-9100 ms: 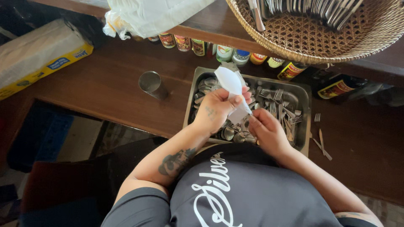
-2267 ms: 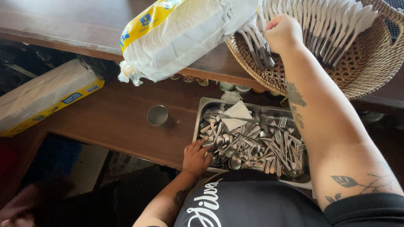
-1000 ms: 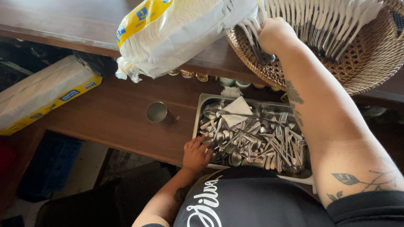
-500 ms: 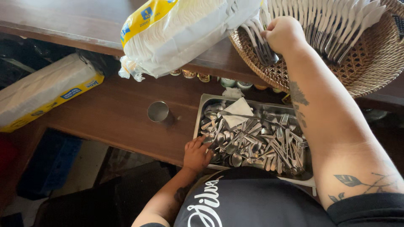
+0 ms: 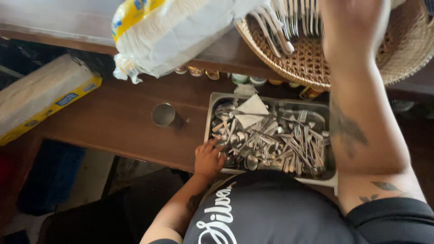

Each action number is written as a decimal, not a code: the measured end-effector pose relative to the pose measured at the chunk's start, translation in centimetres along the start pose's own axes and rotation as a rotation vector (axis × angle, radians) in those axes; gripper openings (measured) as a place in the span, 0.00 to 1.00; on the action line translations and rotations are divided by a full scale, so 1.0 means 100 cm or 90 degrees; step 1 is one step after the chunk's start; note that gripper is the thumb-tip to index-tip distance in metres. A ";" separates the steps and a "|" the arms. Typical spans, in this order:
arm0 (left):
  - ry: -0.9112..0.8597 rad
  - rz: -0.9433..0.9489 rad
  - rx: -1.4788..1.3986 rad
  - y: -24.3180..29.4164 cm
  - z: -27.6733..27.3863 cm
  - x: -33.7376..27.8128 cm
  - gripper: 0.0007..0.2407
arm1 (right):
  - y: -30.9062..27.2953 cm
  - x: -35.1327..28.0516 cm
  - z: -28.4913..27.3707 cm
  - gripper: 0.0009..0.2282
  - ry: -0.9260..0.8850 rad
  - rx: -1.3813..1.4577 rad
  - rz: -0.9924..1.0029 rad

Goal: The person wipes and polishes pieces of cutlery, including spoons and forks, using white napkins before placing them into a larger container or a wicker basket.

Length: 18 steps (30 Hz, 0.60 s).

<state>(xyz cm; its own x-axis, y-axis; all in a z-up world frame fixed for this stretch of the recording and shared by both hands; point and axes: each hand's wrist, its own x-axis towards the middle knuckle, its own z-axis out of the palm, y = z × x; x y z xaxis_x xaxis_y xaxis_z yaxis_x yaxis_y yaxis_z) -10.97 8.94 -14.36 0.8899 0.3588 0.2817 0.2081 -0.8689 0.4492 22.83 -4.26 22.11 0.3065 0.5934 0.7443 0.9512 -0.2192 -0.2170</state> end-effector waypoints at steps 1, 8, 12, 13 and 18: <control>0.005 0.003 0.000 0.000 0.000 0.000 0.14 | -0.018 -0.017 -0.022 0.04 -0.013 0.048 -0.061; 0.009 -0.005 -0.015 0.003 -0.002 0.002 0.14 | 0.000 -0.170 0.046 0.09 -0.628 0.307 0.272; 0.003 0.000 0.002 0.001 -0.002 0.002 0.13 | 0.079 -0.266 0.144 0.17 -0.505 0.216 0.519; 0.009 0.002 -0.009 0.001 -0.003 0.003 0.14 | 0.091 -0.282 0.161 0.18 -0.434 0.224 0.542; 0.012 -0.009 -0.017 0.001 -0.003 0.002 0.15 | 0.090 -0.291 0.213 0.21 -0.391 0.233 0.746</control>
<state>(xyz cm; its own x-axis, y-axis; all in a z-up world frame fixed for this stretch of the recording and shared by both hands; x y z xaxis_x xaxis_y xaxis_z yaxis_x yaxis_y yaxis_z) -10.91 9.05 -14.04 0.8794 0.3769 0.2908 0.2088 -0.8544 0.4758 23.18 -6.98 -14.96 0.8042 0.4692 -0.3650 0.0521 -0.6672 -0.7430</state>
